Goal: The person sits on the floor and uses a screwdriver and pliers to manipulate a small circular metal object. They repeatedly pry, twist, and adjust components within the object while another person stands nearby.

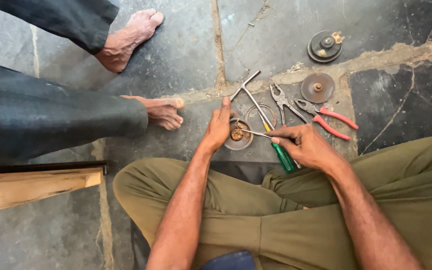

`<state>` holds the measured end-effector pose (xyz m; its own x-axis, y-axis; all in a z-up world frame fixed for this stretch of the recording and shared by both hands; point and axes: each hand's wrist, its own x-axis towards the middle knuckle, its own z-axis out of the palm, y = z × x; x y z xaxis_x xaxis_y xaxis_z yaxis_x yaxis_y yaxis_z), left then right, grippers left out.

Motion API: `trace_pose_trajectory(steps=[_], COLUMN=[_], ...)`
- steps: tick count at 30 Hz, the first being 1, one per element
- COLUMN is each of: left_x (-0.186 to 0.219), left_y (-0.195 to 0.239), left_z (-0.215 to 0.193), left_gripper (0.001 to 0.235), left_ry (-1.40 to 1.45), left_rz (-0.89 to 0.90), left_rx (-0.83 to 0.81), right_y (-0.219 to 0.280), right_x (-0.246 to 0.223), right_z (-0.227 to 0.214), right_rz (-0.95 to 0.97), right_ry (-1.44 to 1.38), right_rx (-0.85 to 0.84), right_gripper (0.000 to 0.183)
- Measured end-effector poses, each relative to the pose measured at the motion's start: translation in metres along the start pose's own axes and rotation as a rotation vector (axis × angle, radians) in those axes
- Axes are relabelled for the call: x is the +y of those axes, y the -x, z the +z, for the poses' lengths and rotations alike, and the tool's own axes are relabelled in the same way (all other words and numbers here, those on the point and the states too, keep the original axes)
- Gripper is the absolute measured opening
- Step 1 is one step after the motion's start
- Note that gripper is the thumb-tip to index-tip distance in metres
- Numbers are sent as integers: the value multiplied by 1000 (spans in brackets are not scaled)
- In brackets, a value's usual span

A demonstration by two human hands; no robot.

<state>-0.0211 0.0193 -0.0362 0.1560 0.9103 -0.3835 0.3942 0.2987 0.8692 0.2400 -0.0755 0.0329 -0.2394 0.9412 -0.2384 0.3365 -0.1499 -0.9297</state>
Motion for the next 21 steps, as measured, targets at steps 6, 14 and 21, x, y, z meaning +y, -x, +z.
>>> trace_pose_trajectory(steps=[6,14,21], left_x=[-8,-30,3], left_y=[-5,-18,-11], left_z=[-2,-5,0], left_gripper=[100,92,89], left_ry=[6,9,-14], left_rz=[-100,-136,6], left_rx=[-58,-67,24], right_y=[-2,-8,-9], right_x=[23,49,36], right_z=[5,15,25], right_rz=[85,78,168], right_ry=[-162,-252,-438], right_rx=[-83,-109,-22], right_gripper=[31,30,31])
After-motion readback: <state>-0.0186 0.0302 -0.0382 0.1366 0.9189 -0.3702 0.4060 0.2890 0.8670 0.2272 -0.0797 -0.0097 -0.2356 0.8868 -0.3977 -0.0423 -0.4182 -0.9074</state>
